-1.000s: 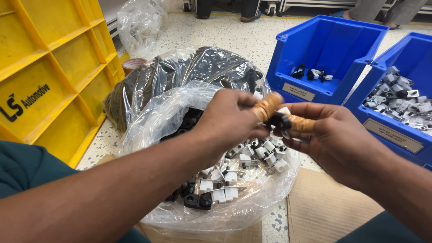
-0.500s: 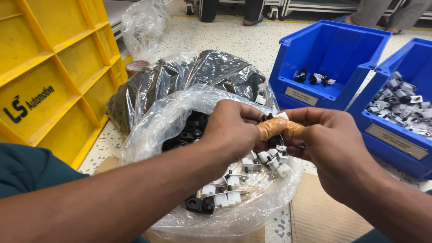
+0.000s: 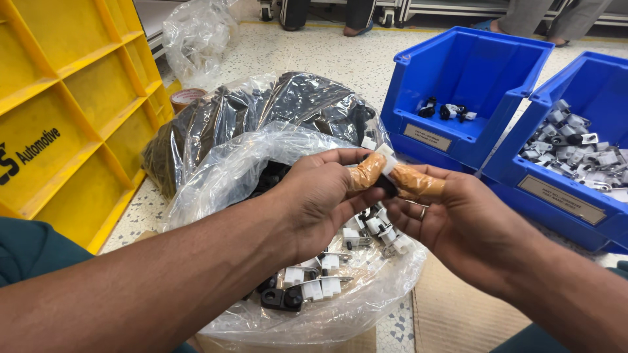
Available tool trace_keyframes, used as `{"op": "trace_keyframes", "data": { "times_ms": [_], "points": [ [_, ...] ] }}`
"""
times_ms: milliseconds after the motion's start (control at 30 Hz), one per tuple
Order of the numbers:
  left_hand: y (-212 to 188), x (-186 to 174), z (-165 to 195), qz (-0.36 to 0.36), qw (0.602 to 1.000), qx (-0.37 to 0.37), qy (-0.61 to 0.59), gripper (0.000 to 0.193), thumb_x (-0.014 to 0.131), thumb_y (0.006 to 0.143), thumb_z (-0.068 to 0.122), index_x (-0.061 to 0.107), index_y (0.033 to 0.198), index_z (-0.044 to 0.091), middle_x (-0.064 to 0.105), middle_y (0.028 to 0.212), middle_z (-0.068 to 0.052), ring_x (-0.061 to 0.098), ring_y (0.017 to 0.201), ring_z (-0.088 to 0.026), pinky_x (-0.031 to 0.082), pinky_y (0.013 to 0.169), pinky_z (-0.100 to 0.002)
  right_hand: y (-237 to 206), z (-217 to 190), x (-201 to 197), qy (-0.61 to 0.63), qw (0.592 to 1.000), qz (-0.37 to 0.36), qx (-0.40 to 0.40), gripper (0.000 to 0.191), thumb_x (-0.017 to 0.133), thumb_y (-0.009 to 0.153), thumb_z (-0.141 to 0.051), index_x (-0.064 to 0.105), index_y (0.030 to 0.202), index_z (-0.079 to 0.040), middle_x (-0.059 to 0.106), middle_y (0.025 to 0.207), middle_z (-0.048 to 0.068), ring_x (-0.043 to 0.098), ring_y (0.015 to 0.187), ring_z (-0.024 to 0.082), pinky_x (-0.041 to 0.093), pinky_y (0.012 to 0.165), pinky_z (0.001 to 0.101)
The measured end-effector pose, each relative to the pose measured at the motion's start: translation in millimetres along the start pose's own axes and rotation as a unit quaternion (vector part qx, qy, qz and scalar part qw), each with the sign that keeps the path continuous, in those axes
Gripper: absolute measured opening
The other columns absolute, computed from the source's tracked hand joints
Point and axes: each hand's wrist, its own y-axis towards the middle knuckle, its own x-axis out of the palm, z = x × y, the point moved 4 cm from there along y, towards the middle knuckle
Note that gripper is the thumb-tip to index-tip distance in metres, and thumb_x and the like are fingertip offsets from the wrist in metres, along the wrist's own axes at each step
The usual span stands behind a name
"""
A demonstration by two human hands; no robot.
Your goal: The person sits on the floor with a large plastic-lined bag of small white and black plastic clip components on their lap. They pick a white piece and a black piece, press them together by hand to snap the parts into an assembly, and toss the finished clip into a blue bin, repeating this cycle continuously.
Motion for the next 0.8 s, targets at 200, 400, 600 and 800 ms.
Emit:
{"op": "trace_keyframes", "data": {
  "times_ms": [200,400,600,800],
  "points": [
    [-6.7,12.9,-3.6,-0.036,0.998,-0.048,0.014,0.033,0.055,0.099,0.007,0.055,0.125,-0.014,0.06,0.117,-0.019,0.07,0.098,-0.018,0.066,0.087,-0.023,5.4,-9.0,-7.5,0.003,0.999,0.024,0.021,0.03,0.051,0.099,-0.011,0.066,0.123,0.0,0.066,0.109,0.009,0.063,0.094,0.013,0.056,0.087,0.0289],
    [-14.6,12.4,-13.5,-0.002,0.988,-0.138,0.066,0.031,0.052,0.099,0.009,0.055,0.124,-0.008,0.063,0.114,-0.018,0.072,0.1,-0.022,0.068,0.087,-0.029,4.6,-10.9,-1.6,-0.133,0.991,0.01,-0.007,0.03,0.057,0.096,0.002,0.064,0.125,-0.001,0.068,0.121,0.016,0.069,0.105,0.021,0.059,0.093,0.0339],
    [-6.9,7.5,-13.1,-0.017,0.993,-0.105,0.047,0.029,0.058,0.1,0.016,0.063,0.116,-0.007,0.066,0.111,-0.016,0.07,0.1,-0.021,0.067,0.088,-0.03,4.1,-10.7,-3.7,-0.172,0.984,0.05,-0.005,0.029,0.059,0.097,-0.015,0.066,0.121,0.0,0.07,0.114,0.011,0.069,0.097,0.015,0.059,0.087,0.0294],
    [-4.9,8.2,-11.0,0.017,0.997,-0.071,0.018,0.025,0.054,0.101,0.014,0.064,0.114,-0.005,0.065,0.109,-0.013,0.069,0.1,-0.017,0.068,0.087,-0.029,5.7,-0.1,-4.7,-0.079,0.996,-0.032,0.014,0.032,0.063,0.099,-0.028,0.069,0.12,-0.005,0.069,0.11,0.004,0.063,0.09,0.011,0.056,0.075,0.0256]
  ]
}}
